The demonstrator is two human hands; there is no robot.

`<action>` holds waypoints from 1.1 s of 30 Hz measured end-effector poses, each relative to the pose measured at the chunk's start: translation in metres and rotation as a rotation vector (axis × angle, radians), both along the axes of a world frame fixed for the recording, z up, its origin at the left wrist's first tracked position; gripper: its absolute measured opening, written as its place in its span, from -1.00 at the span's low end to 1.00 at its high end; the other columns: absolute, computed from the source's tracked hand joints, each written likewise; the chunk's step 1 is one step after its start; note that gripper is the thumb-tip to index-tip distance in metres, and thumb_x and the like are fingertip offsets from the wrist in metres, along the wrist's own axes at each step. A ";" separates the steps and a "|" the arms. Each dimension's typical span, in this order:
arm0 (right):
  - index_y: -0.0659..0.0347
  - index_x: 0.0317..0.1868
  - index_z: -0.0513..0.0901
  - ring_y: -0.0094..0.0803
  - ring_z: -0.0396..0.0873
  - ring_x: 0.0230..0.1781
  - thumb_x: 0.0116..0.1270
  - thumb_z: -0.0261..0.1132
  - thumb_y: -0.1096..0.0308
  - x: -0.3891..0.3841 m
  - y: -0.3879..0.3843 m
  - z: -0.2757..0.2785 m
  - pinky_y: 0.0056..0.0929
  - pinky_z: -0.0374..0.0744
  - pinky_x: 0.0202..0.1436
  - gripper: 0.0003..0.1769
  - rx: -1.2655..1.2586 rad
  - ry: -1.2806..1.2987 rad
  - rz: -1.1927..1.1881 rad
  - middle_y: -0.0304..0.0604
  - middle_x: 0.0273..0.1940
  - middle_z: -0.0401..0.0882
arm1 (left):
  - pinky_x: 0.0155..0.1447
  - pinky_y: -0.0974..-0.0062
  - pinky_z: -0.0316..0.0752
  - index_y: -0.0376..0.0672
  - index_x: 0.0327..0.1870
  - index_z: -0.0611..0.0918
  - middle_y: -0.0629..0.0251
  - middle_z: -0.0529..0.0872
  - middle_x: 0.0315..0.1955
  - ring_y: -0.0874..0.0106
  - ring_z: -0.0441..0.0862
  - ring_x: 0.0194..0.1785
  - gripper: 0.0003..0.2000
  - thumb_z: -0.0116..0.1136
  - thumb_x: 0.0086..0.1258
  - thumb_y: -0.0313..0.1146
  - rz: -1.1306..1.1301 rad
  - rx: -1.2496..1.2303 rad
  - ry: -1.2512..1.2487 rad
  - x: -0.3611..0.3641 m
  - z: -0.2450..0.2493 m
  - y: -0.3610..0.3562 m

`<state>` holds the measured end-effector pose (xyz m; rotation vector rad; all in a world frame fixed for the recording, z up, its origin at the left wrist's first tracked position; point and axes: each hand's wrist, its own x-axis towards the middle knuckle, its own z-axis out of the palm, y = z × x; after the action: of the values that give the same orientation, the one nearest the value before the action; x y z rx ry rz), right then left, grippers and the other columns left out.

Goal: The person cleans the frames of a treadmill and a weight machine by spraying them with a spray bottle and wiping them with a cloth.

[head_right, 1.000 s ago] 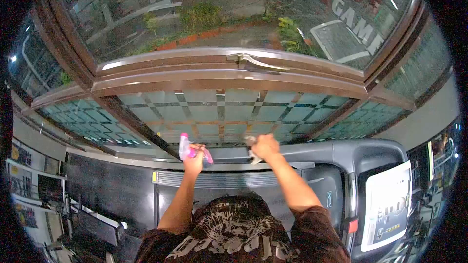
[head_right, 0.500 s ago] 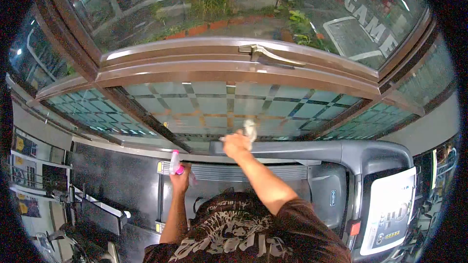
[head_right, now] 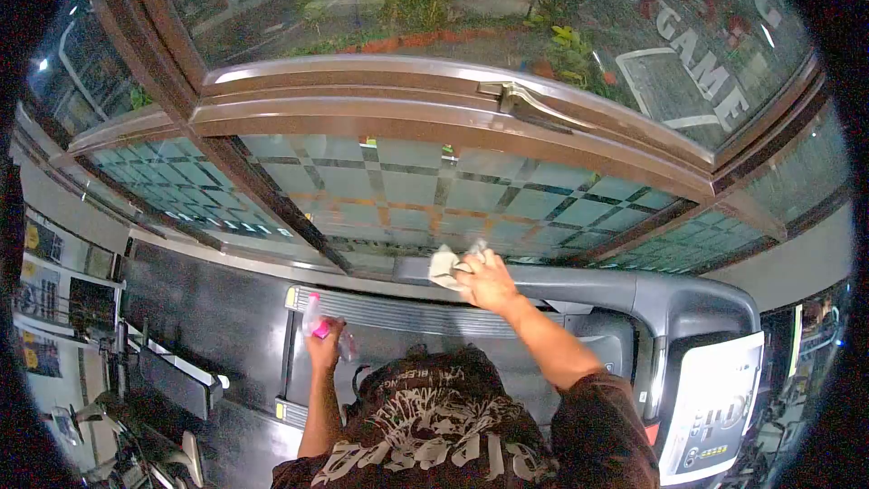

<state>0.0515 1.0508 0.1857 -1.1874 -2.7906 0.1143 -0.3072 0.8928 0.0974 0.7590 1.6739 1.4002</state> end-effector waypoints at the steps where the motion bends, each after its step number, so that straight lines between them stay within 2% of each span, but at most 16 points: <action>1: -0.13 0.08 0.69 -0.01 0.39 0.10 0.20 0.41 0.18 0.000 0.005 -0.006 -0.04 0.46 0.15 -0.60 -0.009 0.017 -0.027 -0.17 0.10 0.49 | -0.17 0.47 0.50 -0.18 -0.34 0.60 0.40 0.66 -0.40 0.52 0.57 -0.33 -0.85 0.41 0.25 -0.47 0.024 -0.010 -0.003 -0.005 0.000 -0.007; 3: -0.11 0.02 0.71 0.03 0.38 0.07 0.16 0.45 0.20 -0.006 0.018 -0.015 -0.10 0.49 0.16 -0.62 -0.030 0.057 -0.086 -0.17 0.07 0.49 | -0.16 0.47 0.51 -0.19 -0.33 0.61 0.39 0.67 -0.40 0.51 0.59 -0.32 -0.85 0.41 0.26 -0.45 0.058 -0.017 0.005 -0.013 -0.003 -0.021; 4: -0.05 -0.12 0.74 -0.01 0.41 0.03 0.20 0.38 0.20 -0.024 0.023 -0.004 -0.13 0.47 0.15 -0.77 -0.010 0.086 -0.084 -0.15 0.00 0.52 | -0.16 0.47 0.51 -0.20 -0.33 0.62 0.39 0.67 -0.40 0.51 0.59 -0.32 -0.86 0.40 0.26 -0.44 0.066 -0.012 0.016 -0.017 -0.009 -0.025; 8: -0.16 0.00 0.77 -0.04 0.41 0.14 0.09 0.46 0.26 -0.107 0.034 -0.021 -0.14 0.47 0.28 -0.61 0.117 0.310 0.011 -0.22 0.14 0.56 | -0.17 0.47 0.50 -0.22 -0.36 0.64 0.38 0.68 -0.45 0.51 0.59 -0.35 -0.87 0.40 0.28 -0.43 0.100 0.041 -0.006 -0.018 -0.006 -0.021; 9: -0.22 0.00 0.78 -0.05 0.42 0.16 0.14 0.37 0.32 -0.128 0.032 -0.035 -0.10 0.42 0.35 -0.62 0.027 0.327 0.015 -0.25 0.15 0.56 | -0.18 0.47 0.50 -0.22 -0.37 0.65 0.38 0.68 -0.46 0.51 0.59 -0.36 -0.87 0.40 0.28 -0.43 0.104 0.056 -0.015 -0.015 0.004 -0.019; 11: -0.01 -0.07 0.78 -0.11 0.35 0.29 0.23 0.29 0.28 -0.157 0.019 -0.049 -0.03 0.34 0.36 -0.73 -0.031 0.183 0.001 -0.26 0.15 0.59 | -0.20 0.47 0.48 -0.21 -0.39 0.65 0.39 0.67 -0.47 0.52 0.58 -0.37 -0.87 0.40 0.27 -0.44 0.045 -0.015 0.022 -0.011 0.022 -0.013; 14: 0.06 -0.15 0.80 -0.14 0.34 0.32 0.29 0.22 0.29 -0.166 0.010 -0.014 0.02 0.32 0.29 -0.76 -0.253 -0.270 0.029 -0.26 0.12 0.63 | -0.22 0.47 0.46 -0.21 -0.41 0.65 0.40 0.66 -0.48 0.53 0.57 -0.38 -0.87 0.41 0.26 -0.44 0.012 -0.007 -0.008 -0.004 0.032 -0.004; 17: 0.07 -0.25 0.82 -0.16 0.31 0.36 0.22 0.26 0.28 -0.127 0.001 -0.004 -0.06 0.32 0.25 -0.78 -0.177 -0.268 0.104 -0.34 0.24 0.60 | -0.23 0.48 0.46 -0.20 -0.43 0.64 0.41 0.65 -0.48 0.53 0.56 -0.38 -0.86 0.42 0.25 -0.46 0.026 0.003 -0.009 -0.009 0.028 -0.009; 21: -0.18 -0.03 0.80 -0.09 0.24 0.41 0.15 0.29 0.36 -0.052 0.004 0.010 -0.05 0.36 0.27 -0.63 -0.125 -0.233 0.125 -0.63 0.44 0.42 | -0.21 0.49 0.47 -0.20 -0.44 0.63 0.39 0.67 -0.47 0.52 0.57 -0.37 -0.86 0.41 0.24 -0.48 0.091 -0.040 0.005 -0.021 0.023 -0.027; 23: -0.24 -0.03 0.80 -0.08 0.24 0.39 0.09 0.34 0.37 -0.025 0.015 0.026 -0.01 0.39 0.27 -0.59 -0.288 -0.193 0.058 -0.59 0.41 0.47 | -0.21 0.49 0.48 -0.20 -0.41 0.62 0.40 0.66 -0.45 0.53 0.56 -0.36 -0.86 0.42 0.24 -0.48 0.117 -0.043 0.002 -0.032 0.018 -0.040; 24: -0.18 -0.04 0.80 -0.06 0.31 0.32 0.00 0.40 0.37 -0.021 0.020 0.028 -0.05 0.42 0.28 -0.56 -0.255 -0.140 0.021 -0.51 0.33 0.56 | -0.21 0.50 0.47 -0.19 -0.37 0.62 0.42 0.64 -0.44 0.55 0.55 -0.35 -0.86 0.42 0.24 -0.48 0.120 -0.025 0.001 -0.038 0.017 -0.045; 27: -0.14 -0.06 0.80 -0.03 0.37 0.25 -0.01 0.40 0.35 -0.032 0.039 0.031 -0.13 0.42 0.29 -0.58 -0.264 -0.060 -0.147 -0.41 0.24 0.62 | -0.21 0.50 0.46 -0.20 -0.33 0.62 0.44 0.61 -0.42 0.56 0.53 -0.34 -0.84 0.43 0.25 -0.47 0.138 -0.023 0.004 -0.047 0.013 -0.050; 29: -0.07 -0.08 0.80 -0.01 0.44 0.19 0.06 0.38 0.26 -0.054 0.051 0.011 -0.11 0.51 0.20 -0.65 -0.094 0.099 -0.051 -0.30 0.16 0.67 | -0.21 0.51 0.46 -0.20 -0.33 0.61 0.44 0.61 -0.42 0.56 0.53 -0.34 -0.84 0.43 0.25 -0.47 0.132 -0.030 0.024 -0.052 0.011 -0.050; 30: -0.08 -0.05 0.79 -0.04 0.46 0.19 0.11 0.38 0.22 -0.071 0.053 -0.004 -0.13 0.52 0.19 -0.66 -0.026 0.148 -0.036 -0.29 0.15 0.68 | -0.18 0.46 0.52 -0.23 -0.39 0.63 0.30 0.72 -0.42 0.48 0.62 -0.35 -0.89 0.37 0.22 -0.48 0.175 -0.075 0.058 -0.048 0.022 -0.044; 32: -0.11 -0.03 0.78 -0.08 0.42 0.24 0.18 0.36 0.17 -0.113 0.046 -0.026 -0.10 0.45 0.29 -0.67 -0.116 0.156 -0.159 -0.33 0.20 0.65 | -0.18 0.47 0.51 -0.23 -0.36 0.64 0.33 0.69 -0.43 0.49 0.61 -0.35 -0.90 0.36 0.22 -0.50 0.129 -0.033 0.044 -0.045 0.034 -0.033; 33: -0.14 0.01 0.77 -0.12 0.37 0.29 0.21 0.32 0.17 -0.136 0.033 -0.004 -0.02 0.41 0.33 -0.66 -0.230 0.057 -0.238 -0.36 0.23 0.63 | -0.19 0.47 0.51 -0.23 -0.35 0.64 0.35 0.68 -0.44 0.49 0.60 -0.35 -0.91 0.36 0.22 -0.50 0.110 -0.013 0.036 -0.044 0.037 -0.030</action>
<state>-0.0843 1.0837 0.1819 -1.5303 -2.6173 0.4504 -0.3513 0.8631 0.1346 0.6971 1.7747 1.4571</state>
